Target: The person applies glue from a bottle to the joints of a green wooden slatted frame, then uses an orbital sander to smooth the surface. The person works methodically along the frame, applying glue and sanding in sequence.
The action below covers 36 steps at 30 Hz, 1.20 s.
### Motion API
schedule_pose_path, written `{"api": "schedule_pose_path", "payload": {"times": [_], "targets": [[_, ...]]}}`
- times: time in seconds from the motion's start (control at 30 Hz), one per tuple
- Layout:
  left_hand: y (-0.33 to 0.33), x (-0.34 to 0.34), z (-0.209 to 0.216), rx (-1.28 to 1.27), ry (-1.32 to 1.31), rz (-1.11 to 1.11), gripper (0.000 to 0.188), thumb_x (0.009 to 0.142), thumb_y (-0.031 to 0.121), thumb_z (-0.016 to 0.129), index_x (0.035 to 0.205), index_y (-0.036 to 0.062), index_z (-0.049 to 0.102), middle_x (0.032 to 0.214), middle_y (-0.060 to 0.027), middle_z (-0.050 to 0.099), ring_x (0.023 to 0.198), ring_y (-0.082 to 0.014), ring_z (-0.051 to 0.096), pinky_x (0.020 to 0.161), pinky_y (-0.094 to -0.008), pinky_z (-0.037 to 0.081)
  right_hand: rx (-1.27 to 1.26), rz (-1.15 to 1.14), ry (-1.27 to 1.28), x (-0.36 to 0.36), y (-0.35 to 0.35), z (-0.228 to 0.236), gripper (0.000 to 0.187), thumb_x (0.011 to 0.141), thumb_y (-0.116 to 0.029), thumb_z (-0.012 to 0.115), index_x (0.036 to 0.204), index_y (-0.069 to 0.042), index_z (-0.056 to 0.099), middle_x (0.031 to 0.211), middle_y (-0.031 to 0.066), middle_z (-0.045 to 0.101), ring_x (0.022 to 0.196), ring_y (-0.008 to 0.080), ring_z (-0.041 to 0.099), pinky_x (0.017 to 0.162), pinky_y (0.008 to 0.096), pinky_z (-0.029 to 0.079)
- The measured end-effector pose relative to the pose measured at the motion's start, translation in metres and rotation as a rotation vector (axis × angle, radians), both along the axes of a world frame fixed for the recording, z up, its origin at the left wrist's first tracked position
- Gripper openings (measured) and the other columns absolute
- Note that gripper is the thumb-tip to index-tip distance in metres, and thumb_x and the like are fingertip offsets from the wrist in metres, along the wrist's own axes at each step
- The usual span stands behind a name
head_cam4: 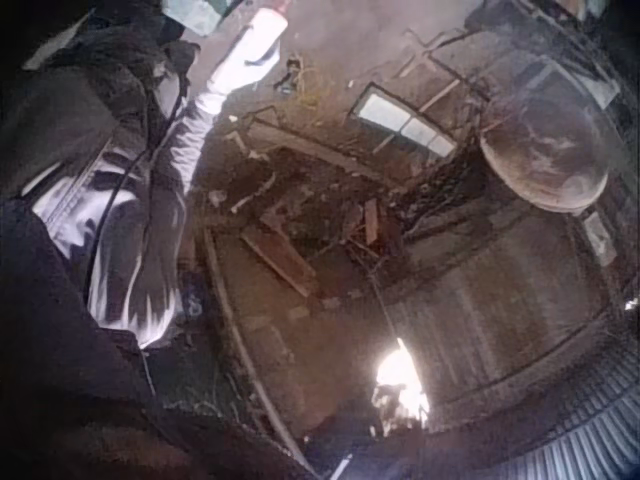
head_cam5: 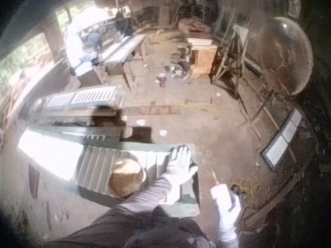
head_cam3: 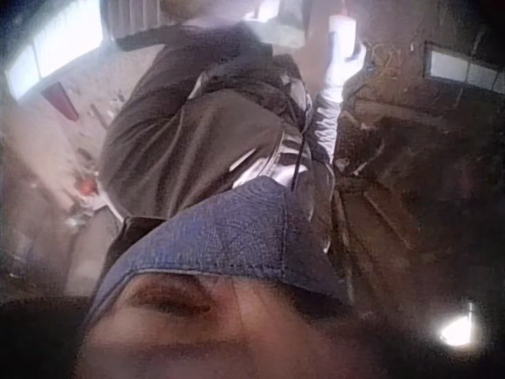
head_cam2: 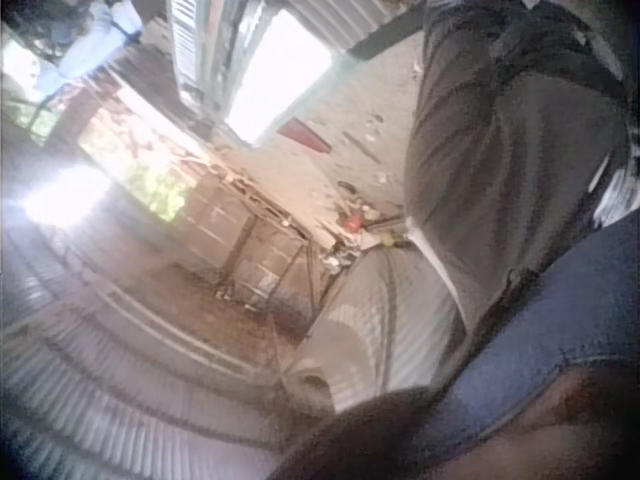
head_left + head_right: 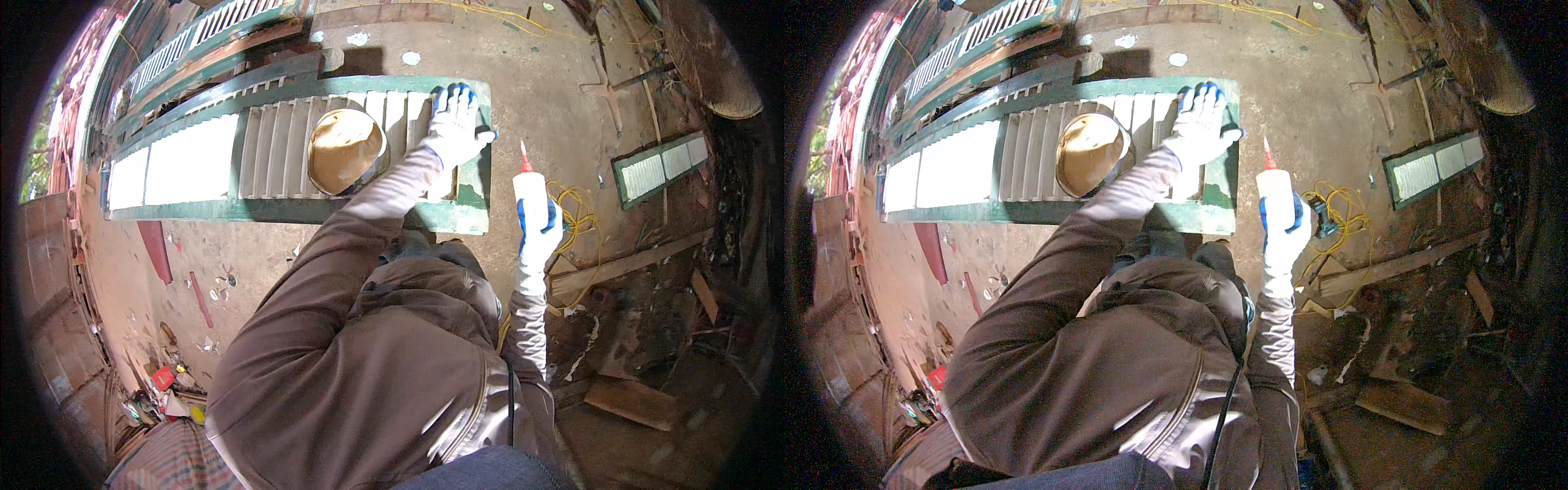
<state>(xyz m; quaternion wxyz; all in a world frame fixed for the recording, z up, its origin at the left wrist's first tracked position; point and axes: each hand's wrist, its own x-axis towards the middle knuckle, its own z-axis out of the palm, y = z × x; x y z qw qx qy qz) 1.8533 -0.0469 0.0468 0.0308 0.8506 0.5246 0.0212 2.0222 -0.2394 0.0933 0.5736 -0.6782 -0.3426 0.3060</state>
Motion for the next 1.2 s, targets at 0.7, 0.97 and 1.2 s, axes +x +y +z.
{"api": "schedule_pose_path", "payload": {"times": [0.7, 0.97, 1.2], "targets": [[-0.148, -0.124, 0.102, -0.107, -0.495, -0.014, 0.055, 0.094, 0.031, 0.069, 0.142, 0.0095, 0.055, 0.148, -0.0166, 0.050, 0.139, -0.0439, 0.042, 0.115, -0.0570, 0.033, -0.158, 0.344, -0.497, 0.006, 0.139, -0.020, 0.052, 0.076, -0.047, 0.087, 0.099, -0.002, 0.072, 0.083, 0.0135, 0.074, 0.077, 0.0248, 0.073, 0.072, 0.0364, 0.056], [-0.141, -0.123, 0.101, -0.082, -0.538, -0.045, 0.052, 0.094, 0.028, 0.069, 0.141, 0.0091, 0.057, 0.146, -0.0167, 0.053, 0.137, -0.0443, 0.045, 0.115, -0.0572, 0.034, -0.218, 0.335, -0.473, 0.009, 0.138, -0.007, 0.050, 0.076, -0.043, 0.086, 0.100, -0.001, 0.073, 0.087, 0.0135, 0.076, 0.078, 0.0248, 0.074, 0.073, 0.0359, 0.056], [-0.145, -0.127, 0.097, -0.069, -0.559, -0.026, 0.047, 0.094, 0.026, 0.069, 0.136, 0.0086, 0.062, 0.144, -0.0157, 0.056, 0.136, -0.0437, 0.047, 0.115, -0.0562, 0.035, -0.218, 0.255, -0.467, 0.025, 0.128, -0.008, 0.050, 0.076, -0.040, 0.085, 0.104, 0.000, 0.073, 0.091, 0.0136, 0.075, 0.081, 0.0223, 0.071, 0.076, 0.0357, 0.055]]}}
